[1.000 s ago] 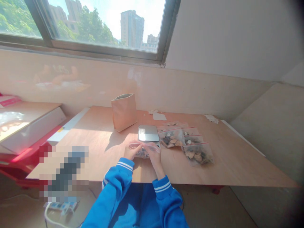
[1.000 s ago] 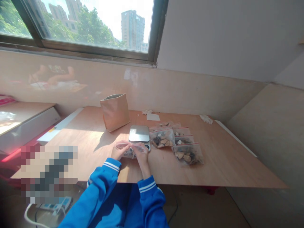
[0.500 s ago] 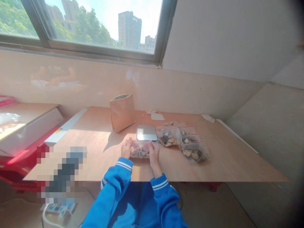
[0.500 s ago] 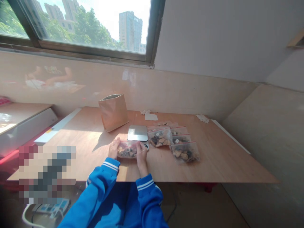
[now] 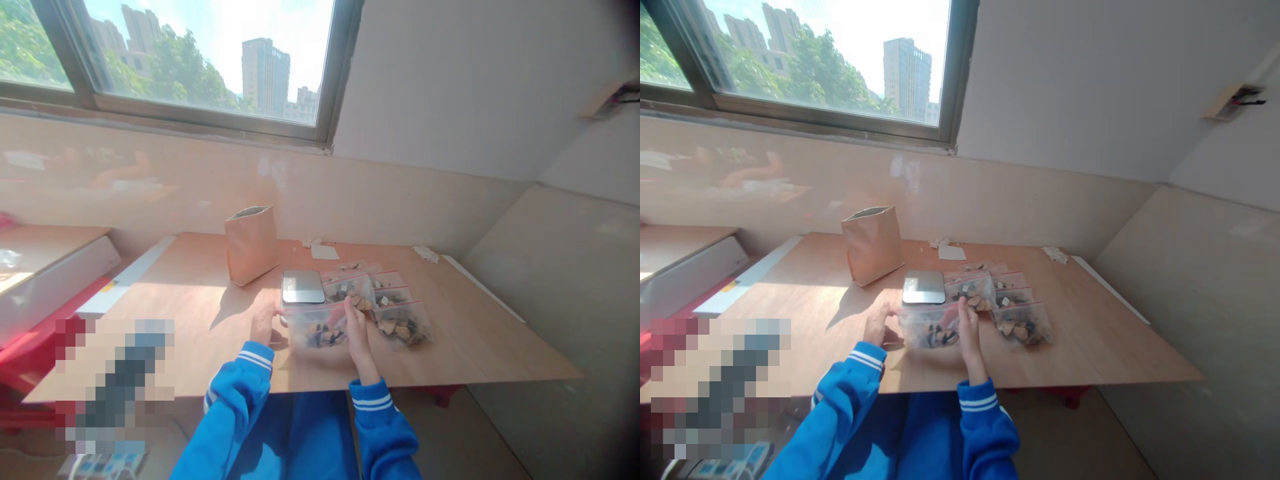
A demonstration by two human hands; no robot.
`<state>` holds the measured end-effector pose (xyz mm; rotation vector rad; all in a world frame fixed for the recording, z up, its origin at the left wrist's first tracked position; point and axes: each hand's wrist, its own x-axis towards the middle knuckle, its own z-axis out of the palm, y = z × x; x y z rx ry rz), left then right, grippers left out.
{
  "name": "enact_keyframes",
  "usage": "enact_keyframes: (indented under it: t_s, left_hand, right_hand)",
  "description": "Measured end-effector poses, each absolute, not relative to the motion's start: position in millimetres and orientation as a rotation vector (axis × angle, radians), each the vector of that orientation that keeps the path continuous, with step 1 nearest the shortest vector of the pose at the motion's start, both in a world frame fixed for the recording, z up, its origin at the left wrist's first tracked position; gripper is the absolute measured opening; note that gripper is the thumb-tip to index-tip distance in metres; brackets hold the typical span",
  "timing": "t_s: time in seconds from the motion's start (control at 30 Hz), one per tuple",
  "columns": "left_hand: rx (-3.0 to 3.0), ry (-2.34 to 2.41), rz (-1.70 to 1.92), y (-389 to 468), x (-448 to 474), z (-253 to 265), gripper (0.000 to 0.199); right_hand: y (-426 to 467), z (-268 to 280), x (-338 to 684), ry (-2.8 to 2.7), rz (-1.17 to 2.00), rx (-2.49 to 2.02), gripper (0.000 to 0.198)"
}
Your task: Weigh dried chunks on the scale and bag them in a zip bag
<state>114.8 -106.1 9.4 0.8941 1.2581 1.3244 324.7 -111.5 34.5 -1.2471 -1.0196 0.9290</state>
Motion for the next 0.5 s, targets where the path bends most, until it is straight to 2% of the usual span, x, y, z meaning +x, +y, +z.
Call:
enact_keyframes:
  t_s: [0.1, 0.23, 0.27, 0.37, 0.43, 0.5]
  left_hand:
    - [1.097, 1.542, 1.492, -99, 106, 11, 0.053]
    - [1.201, 1.943, 1.916, -75, 84, 14, 0.031]
    - [1.178, 2.049, 1.911, -67, 77, 14, 0.036]
    - [1.164, 2.210, 1.747, -43, 51, 12, 0.075]
    - [1.242, 2.182, 1.653, -28, 30, 8, 0.087]
    - [1.360, 2.140, 1.451, -13, 9, 3, 0.090]
  right_hand:
    - [-105, 42, 381, -0.998, 0.774, -1.355, 0.057]
    - [-94, 34, 431, -1.255, 0.405, -1.523, 0.052]
    - [-92, 29, 435, -1.287, 0.229, -1.560, 0.051]
    - [-90, 14, 425, -1.385, -0.239, -1.603, 0.047]
    - [-91, 3, 410, -1.524, -0.309, -1.601, 0.040]
    - [-91, -6, 398, -1.640, -0.262, -1.599, 0.037]
